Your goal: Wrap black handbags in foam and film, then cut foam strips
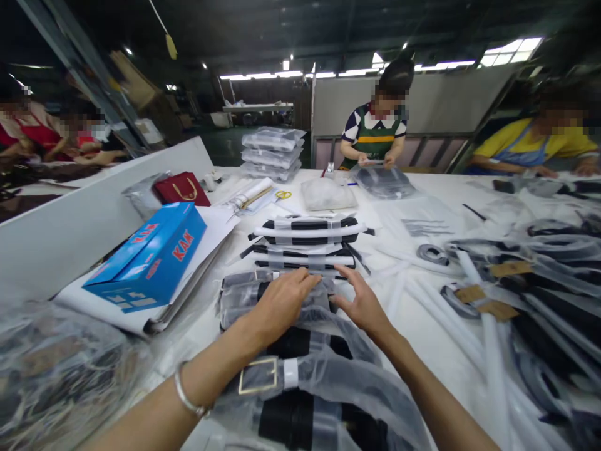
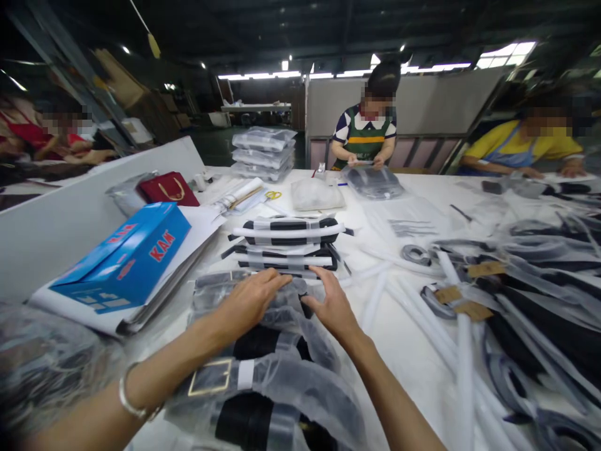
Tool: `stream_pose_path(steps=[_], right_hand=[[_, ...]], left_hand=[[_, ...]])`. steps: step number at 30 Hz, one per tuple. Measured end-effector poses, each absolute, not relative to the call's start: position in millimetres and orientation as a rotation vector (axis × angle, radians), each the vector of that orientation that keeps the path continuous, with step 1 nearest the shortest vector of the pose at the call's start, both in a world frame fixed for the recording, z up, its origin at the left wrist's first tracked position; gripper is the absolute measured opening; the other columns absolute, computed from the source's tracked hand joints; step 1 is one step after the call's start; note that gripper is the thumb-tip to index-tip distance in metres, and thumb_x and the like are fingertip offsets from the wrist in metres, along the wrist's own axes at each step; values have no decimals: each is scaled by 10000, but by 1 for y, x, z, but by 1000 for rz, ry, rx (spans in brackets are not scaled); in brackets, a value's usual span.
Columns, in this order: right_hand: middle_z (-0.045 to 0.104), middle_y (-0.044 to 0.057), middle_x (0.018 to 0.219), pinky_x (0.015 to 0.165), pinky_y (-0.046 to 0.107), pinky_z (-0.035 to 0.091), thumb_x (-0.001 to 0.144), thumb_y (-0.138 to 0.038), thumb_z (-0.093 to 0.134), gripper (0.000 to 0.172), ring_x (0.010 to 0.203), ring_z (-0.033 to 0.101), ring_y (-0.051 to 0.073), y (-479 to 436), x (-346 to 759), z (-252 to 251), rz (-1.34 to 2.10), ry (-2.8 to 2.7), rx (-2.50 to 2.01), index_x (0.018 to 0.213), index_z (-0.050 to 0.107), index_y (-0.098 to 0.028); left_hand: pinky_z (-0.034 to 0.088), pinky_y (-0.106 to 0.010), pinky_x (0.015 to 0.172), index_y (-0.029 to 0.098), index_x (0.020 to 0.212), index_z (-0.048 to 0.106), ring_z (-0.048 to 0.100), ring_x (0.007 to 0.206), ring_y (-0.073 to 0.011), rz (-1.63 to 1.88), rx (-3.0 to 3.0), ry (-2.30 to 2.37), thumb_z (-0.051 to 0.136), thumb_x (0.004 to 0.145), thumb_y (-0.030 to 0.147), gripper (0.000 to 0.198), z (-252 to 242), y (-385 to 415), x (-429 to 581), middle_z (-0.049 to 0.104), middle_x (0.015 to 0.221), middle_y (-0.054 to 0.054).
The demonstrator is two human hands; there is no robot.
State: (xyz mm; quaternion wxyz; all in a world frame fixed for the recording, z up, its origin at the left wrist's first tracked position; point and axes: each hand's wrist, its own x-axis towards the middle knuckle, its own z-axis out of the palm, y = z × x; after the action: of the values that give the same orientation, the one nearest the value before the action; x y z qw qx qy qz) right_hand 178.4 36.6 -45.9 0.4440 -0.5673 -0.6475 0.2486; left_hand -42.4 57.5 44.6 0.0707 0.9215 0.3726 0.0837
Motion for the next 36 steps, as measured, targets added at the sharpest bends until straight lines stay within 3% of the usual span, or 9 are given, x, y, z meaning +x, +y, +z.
stream_pose_path(steps=[6, 13, 23, 31, 36], right_hand=[[591, 81, 1319, 1051, 467, 463, 842, -259, 663, 483, 1232, 544, 260, 12, 181, -57, 671, -1749, -1320, 1310, 546, -253], [555, 98, 1373, 1083, 420, 452, 890, -186, 615, 581, 1273, 520, 236, -5, 182, -54, 560, -1926, -1144, 1431, 416, -264], [583, 115, 1345, 1033, 406, 499, 874, -120, 588, 580, 1255, 549, 259, -10, 181, -45, 580, -2000, -1038, 1419, 451, -264], [596, 111, 1334, 991, 400, 526, 880, -109, 578, 584, 1236, 567, 260, -10, 180, -45, 603, -2003, -1012, 1421, 446, -284], [617, 102, 1298, 967, 396, 537, 878, -106, 585, 577, 1215, 576, 256, -11, 181, -51, 661, -1960, -999, 1408, 454, -294]], left_hand=[[495, -354, 1008, 238, 1404, 430, 587, 1166, -205, 164, 2573, 968, 501, 915, 130, 506, 54, 28, -63, 592, 1311, -75], [427, -352, 1111, 333, 1484, 310, 545, 1266, -180, 104, 2493, 854, 563, 901, 178, 654, 68, 14, -73, 567, 1402, -23], [440, -359, 1093, 338, 1425, 431, 645, 1125, -195, 0, 2461, 781, 551, 874, 216, 577, 77, 13, -68, 680, 1251, -16], [446, -340, 1087, 369, 1497, 313, 694, 998, -178, 129, 2485, 675, 456, 935, 197, 605, 66, 12, -71, 722, 1152, 4], [460, -323, 1075, 381, 1450, 381, 701, 971, -163, 154, 2464, 675, 392, 968, 199, 515, 65, 11, -64, 732, 1127, 21]])
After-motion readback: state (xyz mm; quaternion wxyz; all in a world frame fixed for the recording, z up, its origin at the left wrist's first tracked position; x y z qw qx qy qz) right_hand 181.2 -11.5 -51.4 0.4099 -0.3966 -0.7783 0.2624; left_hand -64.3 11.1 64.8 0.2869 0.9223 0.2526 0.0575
